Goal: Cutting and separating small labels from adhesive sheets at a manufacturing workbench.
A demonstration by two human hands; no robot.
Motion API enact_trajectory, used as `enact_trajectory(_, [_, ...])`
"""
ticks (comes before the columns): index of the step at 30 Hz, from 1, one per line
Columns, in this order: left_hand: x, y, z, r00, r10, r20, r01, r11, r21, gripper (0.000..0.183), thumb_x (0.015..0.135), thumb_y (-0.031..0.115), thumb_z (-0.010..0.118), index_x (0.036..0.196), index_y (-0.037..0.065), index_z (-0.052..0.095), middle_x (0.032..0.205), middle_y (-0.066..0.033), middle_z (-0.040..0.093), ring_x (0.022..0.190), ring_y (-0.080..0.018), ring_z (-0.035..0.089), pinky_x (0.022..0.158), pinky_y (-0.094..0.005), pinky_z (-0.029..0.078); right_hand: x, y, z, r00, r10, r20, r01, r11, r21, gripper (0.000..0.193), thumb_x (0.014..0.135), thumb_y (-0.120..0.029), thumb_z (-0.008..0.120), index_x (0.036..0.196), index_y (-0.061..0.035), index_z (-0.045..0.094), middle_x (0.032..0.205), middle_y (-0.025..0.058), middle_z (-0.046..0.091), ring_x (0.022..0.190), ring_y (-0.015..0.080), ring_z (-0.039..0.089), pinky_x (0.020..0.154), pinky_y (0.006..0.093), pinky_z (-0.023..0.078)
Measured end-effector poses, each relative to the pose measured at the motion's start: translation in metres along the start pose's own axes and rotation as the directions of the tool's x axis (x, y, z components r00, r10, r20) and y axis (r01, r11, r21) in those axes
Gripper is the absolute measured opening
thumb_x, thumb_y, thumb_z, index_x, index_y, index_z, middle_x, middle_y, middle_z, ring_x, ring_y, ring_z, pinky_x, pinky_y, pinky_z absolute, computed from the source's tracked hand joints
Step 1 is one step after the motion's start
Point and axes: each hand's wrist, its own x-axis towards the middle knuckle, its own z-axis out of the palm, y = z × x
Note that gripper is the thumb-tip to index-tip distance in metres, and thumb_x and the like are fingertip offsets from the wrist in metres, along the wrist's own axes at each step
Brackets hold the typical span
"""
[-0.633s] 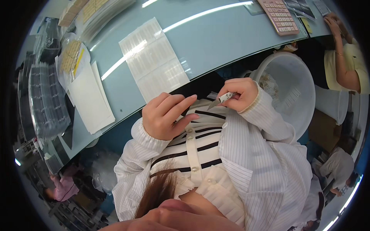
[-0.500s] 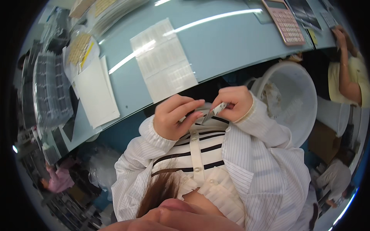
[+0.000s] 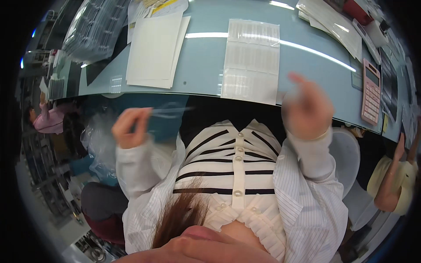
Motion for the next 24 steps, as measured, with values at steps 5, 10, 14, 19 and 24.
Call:
enact_trajectory(5, [-0.098, -0.101, -0.152, 0.846, -0.518, -0.124, 0.459, 0.589, 0.665, 0.021, 0.090, 0.020, 0.066, 0.099, 0.002, 0.072, 0.082, -0.0138, 0.067, 0.076, -0.0210, 0.065, 0.072, -0.0313, 0.050, 0.037, 0.054, -0.022, 0.973, 0.013, -0.231, -0.100, 0.924, -0.369, 0.032, 0.090, -0.017, 0.070, 0.119, -0.0044, 0.067, 0.076, 0.0014, 0.052, 0.061, 0.0070, 0.043, 0.055, 0.0212, 0.037])
enact_trajectory(10, [-0.188, -0.163, -0.185, 0.804, -0.555, -0.213, 0.532, 0.513, 0.673, 0.023, 0.088, 0.024, 0.068, 0.098, 0.004, 0.072, 0.082, -0.0136, 0.068, 0.075, -0.0217, 0.066, 0.072, -0.0320, 0.050, 0.023, 0.076, -0.020, 0.985, 0.070, -0.155, -0.155, 0.743, -0.651, 0.038, 0.090, -0.020, 0.069, 0.125, -0.0064, 0.063, 0.105, 0.0106, 0.062, 0.084, 0.0225, 0.061, 0.076, 0.0357, 0.050])
enact_trajectory(14, [-0.222, -0.181, -0.222, 0.756, -0.574, -0.315, 0.595, 0.401, 0.696, 0.025, 0.087, 0.028, 0.069, 0.097, 0.005, 0.073, 0.081, -0.0134, 0.069, 0.075, -0.0224, 0.067, 0.072, -0.0328, 0.051, 0.025, 0.055, -0.019, 0.964, -0.228, -0.135, 0.098, 0.781, -0.617, 0.048, 0.085, -0.027, 0.071, 0.127, -0.0065, 0.060, 0.124, 0.0149, 0.058, 0.113, 0.0342, 0.055, 0.098, 0.0444, 0.042])
enact_trajectory(19, [-0.234, -0.206, -0.252, 0.702, -0.574, -0.421, 0.653, 0.283, 0.702, 0.028, 0.086, 0.033, 0.070, 0.096, 0.007, 0.074, 0.080, -0.0131, 0.070, 0.074, -0.0232, 0.068, 0.071, -0.0338, 0.051, 0.023, 0.009, 0.004, 0.853, -0.360, 0.379, 0.460, 0.861, -0.217, 0.072, 0.072, -0.040, 0.076, 0.130, -0.0023, 0.057, 0.144, 0.0166, 0.047, 0.133, 0.0341, 0.045, 0.108, 0.0446, 0.036])
enact_trajectory(24, [-0.235, -0.227, -0.261, 0.624, -0.565, -0.541, 0.727, 0.165, 0.666, 0.031, 0.084, 0.038, 0.072, 0.095, 0.010, 0.075, 0.080, -0.0129, 0.071, 0.074, -0.0241, 0.069, 0.071, -0.0348, 0.052, 0.010, 0.008, 0.021, 0.772, -0.472, 0.425, 0.585, 0.789, -0.188, 0.046, 0.078, -0.021, 0.068, 0.120, -0.0023, 0.064, 0.134, 0.0146, 0.057, 0.124, 0.0277, 0.055, 0.100, 0.0426, 0.044])
